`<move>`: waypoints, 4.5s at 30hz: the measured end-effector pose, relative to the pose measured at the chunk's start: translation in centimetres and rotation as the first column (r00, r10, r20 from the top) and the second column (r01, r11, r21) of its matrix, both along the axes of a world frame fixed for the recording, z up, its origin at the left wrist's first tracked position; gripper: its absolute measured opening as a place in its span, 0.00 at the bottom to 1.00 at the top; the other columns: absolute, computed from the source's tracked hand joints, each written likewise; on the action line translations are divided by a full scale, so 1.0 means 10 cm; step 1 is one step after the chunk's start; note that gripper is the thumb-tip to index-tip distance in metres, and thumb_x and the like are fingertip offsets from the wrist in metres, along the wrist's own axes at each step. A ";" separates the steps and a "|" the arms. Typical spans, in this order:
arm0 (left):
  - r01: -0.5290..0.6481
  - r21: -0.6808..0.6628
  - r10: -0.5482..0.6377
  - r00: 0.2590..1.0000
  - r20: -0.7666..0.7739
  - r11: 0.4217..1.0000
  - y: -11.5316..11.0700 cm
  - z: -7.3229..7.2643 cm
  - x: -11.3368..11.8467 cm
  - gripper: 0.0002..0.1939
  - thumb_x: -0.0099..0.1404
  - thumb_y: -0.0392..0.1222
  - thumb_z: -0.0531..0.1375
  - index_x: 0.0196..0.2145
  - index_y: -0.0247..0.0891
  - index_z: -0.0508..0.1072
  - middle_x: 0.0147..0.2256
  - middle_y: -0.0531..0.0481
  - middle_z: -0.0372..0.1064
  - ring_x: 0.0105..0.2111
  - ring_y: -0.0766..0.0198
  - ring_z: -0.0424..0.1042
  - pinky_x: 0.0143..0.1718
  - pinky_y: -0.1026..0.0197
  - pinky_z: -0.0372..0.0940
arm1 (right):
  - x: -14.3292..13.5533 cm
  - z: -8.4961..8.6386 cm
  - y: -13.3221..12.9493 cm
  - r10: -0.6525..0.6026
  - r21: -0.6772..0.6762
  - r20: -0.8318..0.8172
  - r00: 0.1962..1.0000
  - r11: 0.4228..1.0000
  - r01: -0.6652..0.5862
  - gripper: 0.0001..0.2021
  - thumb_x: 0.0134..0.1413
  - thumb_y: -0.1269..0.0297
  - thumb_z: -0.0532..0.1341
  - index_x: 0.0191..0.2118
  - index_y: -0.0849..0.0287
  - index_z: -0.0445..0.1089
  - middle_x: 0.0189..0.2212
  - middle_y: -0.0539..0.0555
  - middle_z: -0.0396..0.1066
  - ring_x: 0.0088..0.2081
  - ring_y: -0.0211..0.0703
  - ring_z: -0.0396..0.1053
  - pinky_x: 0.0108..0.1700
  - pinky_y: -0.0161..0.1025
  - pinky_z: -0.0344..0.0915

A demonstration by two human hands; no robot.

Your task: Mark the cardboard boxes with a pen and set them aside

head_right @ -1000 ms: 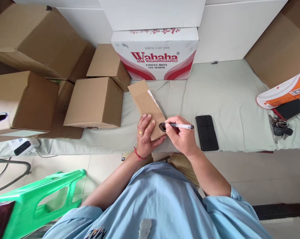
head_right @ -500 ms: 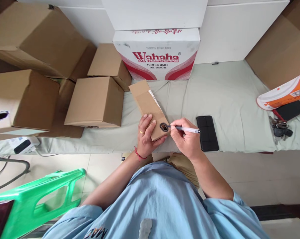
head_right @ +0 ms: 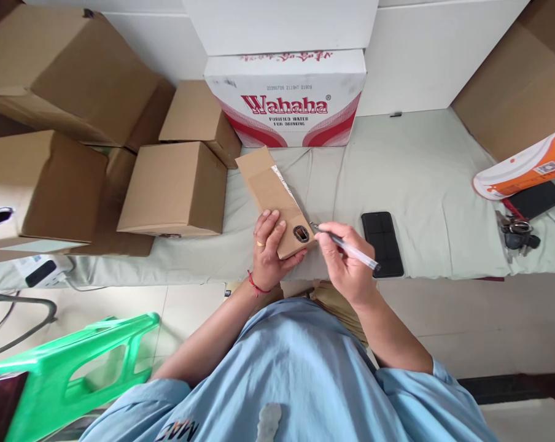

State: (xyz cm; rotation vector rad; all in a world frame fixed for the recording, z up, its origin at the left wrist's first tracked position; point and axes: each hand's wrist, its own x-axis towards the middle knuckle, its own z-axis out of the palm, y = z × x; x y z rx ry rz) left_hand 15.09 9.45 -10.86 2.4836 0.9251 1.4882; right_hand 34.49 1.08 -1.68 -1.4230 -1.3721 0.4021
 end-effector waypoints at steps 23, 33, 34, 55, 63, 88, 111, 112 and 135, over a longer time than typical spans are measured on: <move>0.327 -0.255 -0.341 0.940 -0.009 0.910 0.45 0.10 -0.20 0.40 0.70 0.49 0.73 0.74 0.47 0.62 0.79 0.28 0.47 0.80 0.38 0.49 0.74 0.30 0.60 | 0.80 -0.75 -0.66 -0.200 -0.443 0.720 0.665 0.604 0.662 0.45 0.62 0.40 0.63 0.70 0.77 0.62 0.57 0.83 0.69 0.58 0.77 0.66 0.59 0.68 0.66; 0.018 -0.418 -0.041 0.998 -0.045 0.908 0.00 -0.31 -0.07 0.44 0.71 0.48 0.70 0.78 0.42 0.57 0.74 0.26 0.57 0.75 0.38 0.61 0.70 0.33 0.67 | 0.99 -0.57 -0.52 -0.199 -0.648 0.564 0.801 0.495 0.579 0.48 0.45 0.45 0.72 0.67 0.71 0.63 0.58 0.76 0.67 0.59 0.73 0.71 0.60 0.59 0.70; -0.006 -0.351 -0.008 0.999 -0.038 0.936 0.00 -0.27 -0.05 0.44 0.72 0.49 0.70 0.78 0.42 0.56 0.76 0.25 0.52 0.77 0.37 0.56 0.71 0.31 0.65 | 0.98 -0.54 -0.53 -0.194 -0.671 0.543 0.817 0.485 0.561 0.48 0.46 0.45 0.72 0.67 0.70 0.63 0.59 0.76 0.66 0.58 0.72 0.73 0.58 0.58 0.71; 0.141 -0.224 -0.145 0.989 -0.004 0.964 0.24 0.00 0.11 0.26 0.74 0.38 0.62 0.67 0.40 0.69 0.69 0.35 0.69 0.74 0.48 0.65 0.73 0.41 0.65 | -0.54 -0.22 -0.37 -0.405 0.098 0.189 0.895 0.914 0.393 0.40 0.52 0.54 0.72 0.67 0.56 0.57 0.54 0.63 0.65 0.55 0.60 0.70 0.57 0.62 0.75; 0.121 -0.256 -0.125 0.992 0.000 0.959 0.24 -0.03 0.12 0.28 0.70 0.36 0.60 0.67 0.42 0.70 0.70 0.37 0.69 0.74 0.48 0.65 0.72 0.41 0.66 | -0.68 -0.24 -0.34 -0.394 0.097 0.153 0.906 0.919 0.383 0.41 0.59 0.49 0.71 0.70 0.56 0.53 0.57 0.65 0.63 0.59 0.62 0.69 0.60 0.63 0.75; 0.094 -0.219 -0.093 0.996 0.012 0.971 0.19 -0.14 0.11 0.25 0.75 0.42 0.61 0.68 0.43 0.70 0.67 0.37 0.72 0.72 0.47 0.68 0.69 0.39 0.70 | -0.62 -0.18 -0.24 -0.317 0.011 0.226 0.921 0.946 0.323 0.43 0.57 0.53 0.73 0.72 0.55 0.53 0.58 0.66 0.65 0.58 0.63 0.72 0.56 0.63 0.79; -0.057 -0.800 0.389 0.893 0.227 0.598 0.12 0.20 0.03 0.41 0.53 0.60 0.78 0.52 0.42 0.61 0.62 0.33 0.61 0.66 0.38 0.67 0.68 0.34 0.64 | 0.41 -0.70 -0.49 -0.273 -0.531 0.546 0.792 0.618 0.579 0.41 0.49 0.56 0.75 0.66 0.64 0.63 0.54 0.67 0.68 0.52 0.63 0.73 0.50 0.55 0.75; -0.025 -0.832 0.412 0.877 0.247 0.554 0.11 0.17 0.02 0.39 0.54 0.58 0.76 0.53 0.43 0.61 0.61 0.35 0.62 0.61 0.42 0.71 0.65 0.36 0.68 | 0.42 -0.70 -0.50 -0.247 -0.523 0.554 0.795 0.640 0.563 0.41 0.48 0.55 0.76 0.65 0.64 0.65 0.54 0.68 0.69 0.54 0.66 0.72 0.53 0.58 0.75; 0.434 -0.900 0.295 0.857 0.424 0.034 -0.12 0.38 -0.36 0.37 0.58 0.71 0.73 0.54 0.42 0.80 0.61 0.38 0.77 0.60 0.43 0.77 0.46 0.50 0.81 | -0.09 -0.32 0.41 -0.079 -0.469 -0.591 0.803 0.843 -0.262 0.39 0.50 0.43 0.75 0.65 0.53 0.69 0.50 0.59 0.83 0.48 0.55 0.84 0.43 0.51 0.84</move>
